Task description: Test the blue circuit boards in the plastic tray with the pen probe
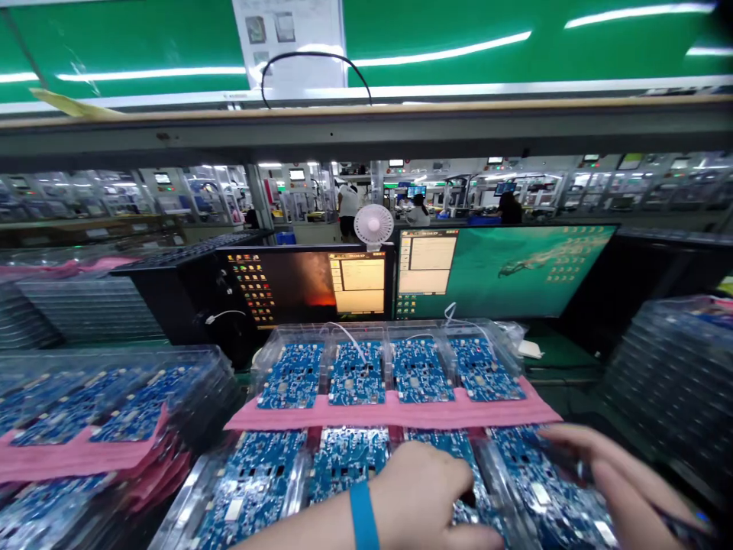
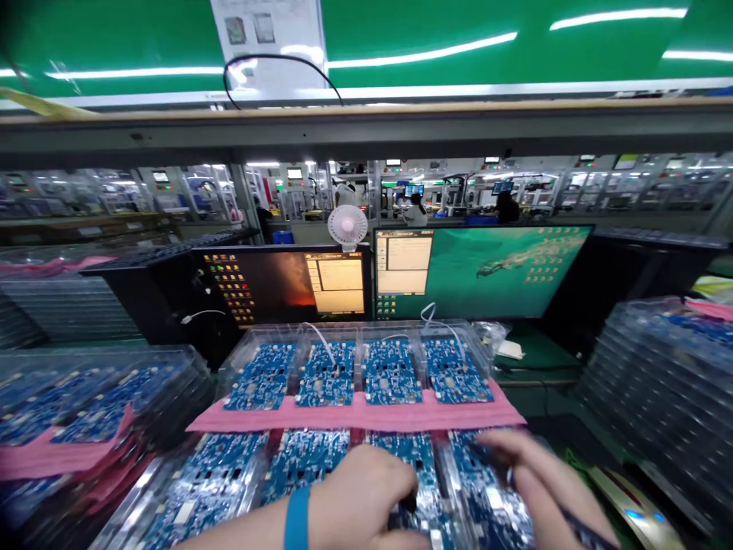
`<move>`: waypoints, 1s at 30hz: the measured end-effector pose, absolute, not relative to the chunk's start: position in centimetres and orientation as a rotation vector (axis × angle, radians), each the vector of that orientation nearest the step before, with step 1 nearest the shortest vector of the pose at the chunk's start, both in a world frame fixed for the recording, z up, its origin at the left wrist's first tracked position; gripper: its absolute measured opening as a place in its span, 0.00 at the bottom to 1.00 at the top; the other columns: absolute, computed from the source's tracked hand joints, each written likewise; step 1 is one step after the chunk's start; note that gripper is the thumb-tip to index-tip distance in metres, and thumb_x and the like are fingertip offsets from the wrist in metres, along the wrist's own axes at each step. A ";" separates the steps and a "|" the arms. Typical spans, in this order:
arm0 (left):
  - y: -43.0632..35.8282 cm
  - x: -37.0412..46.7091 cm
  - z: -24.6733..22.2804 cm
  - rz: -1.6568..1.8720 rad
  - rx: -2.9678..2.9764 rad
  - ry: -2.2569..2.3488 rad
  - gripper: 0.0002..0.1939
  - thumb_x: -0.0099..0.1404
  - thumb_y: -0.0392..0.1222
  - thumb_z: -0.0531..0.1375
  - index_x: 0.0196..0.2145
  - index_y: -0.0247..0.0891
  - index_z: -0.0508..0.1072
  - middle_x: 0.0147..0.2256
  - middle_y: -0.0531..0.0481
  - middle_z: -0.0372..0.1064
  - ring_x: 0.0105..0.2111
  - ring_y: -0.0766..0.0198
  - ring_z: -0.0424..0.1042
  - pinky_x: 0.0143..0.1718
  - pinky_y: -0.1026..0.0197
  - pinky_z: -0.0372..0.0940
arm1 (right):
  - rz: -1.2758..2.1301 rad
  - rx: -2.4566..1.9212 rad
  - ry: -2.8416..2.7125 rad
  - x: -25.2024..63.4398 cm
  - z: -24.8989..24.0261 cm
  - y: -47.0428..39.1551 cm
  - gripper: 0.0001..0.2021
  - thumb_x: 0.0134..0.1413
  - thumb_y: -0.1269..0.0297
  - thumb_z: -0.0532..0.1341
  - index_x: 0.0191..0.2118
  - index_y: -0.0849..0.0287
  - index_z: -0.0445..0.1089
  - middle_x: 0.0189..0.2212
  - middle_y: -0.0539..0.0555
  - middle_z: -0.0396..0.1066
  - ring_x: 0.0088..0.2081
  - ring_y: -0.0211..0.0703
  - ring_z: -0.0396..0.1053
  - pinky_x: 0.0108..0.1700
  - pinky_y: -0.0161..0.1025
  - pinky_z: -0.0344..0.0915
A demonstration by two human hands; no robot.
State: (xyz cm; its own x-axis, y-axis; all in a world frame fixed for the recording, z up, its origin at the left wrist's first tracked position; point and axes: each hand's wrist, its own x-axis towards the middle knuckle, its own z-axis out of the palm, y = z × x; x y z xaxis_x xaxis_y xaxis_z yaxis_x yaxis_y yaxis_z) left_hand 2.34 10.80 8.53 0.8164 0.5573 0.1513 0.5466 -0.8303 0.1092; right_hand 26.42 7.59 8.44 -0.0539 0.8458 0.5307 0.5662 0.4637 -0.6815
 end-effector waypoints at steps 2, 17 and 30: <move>10.6 2.4 9.2 0.287 2.922 0.909 0.20 0.54 0.60 0.50 0.26 0.40 0.64 0.22 0.54 0.65 0.22 0.62 0.66 0.21 0.64 0.56 | 0.377 -1.421 -1.652 27.4 10.1 10.1 0.14 0.54 0.55 0.50 0.36 0.57 0.67 0.36 0.51 0.67 0.38 0.42 0.65 0.37 0.29 0.64; 10.7 2.9 10.4 0.138 2.860 0.871 0.14 0.57 0.53 0.50 0.26 0.39 0.62 0.24 0.54 0.65 0.23 0.62 0.65 0.23 0.61 0.58 | 0.770 -1.665 -1.542 28.5 6.2 19.4 0.17 0.50 0.59 0.48 0.35 0.61 0.69 0.23 0.50 0.67 0.26 0.39 0.64 0.26 0.31 0.60; 10.6 2.8 10.5 0.185 2.701 0.908 0.10 0.59 0.46 0.50 0.33 0.38 0.63 0.29 0.50 0.66 0.29 0.59 0.65 0.30 0.57 0.61 | 0.582 -1.758 -1.568 28.2 7.7 18.2 0.12 0.49 0.65 0.51 0.34 0.59 0.70 0.24 0.48 0.67 0.25 0.38 0.64 0.24 0.29 0.56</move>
State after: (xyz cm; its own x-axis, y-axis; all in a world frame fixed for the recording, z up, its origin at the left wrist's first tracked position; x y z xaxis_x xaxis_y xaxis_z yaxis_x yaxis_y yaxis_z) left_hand 2.76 10.62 10.49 0.7937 0.6075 0.0300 0.5710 -0.7612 0.3075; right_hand 28.16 18.17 7.66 0.1664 0.9789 0.1187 0.6644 -0.0223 -0.7470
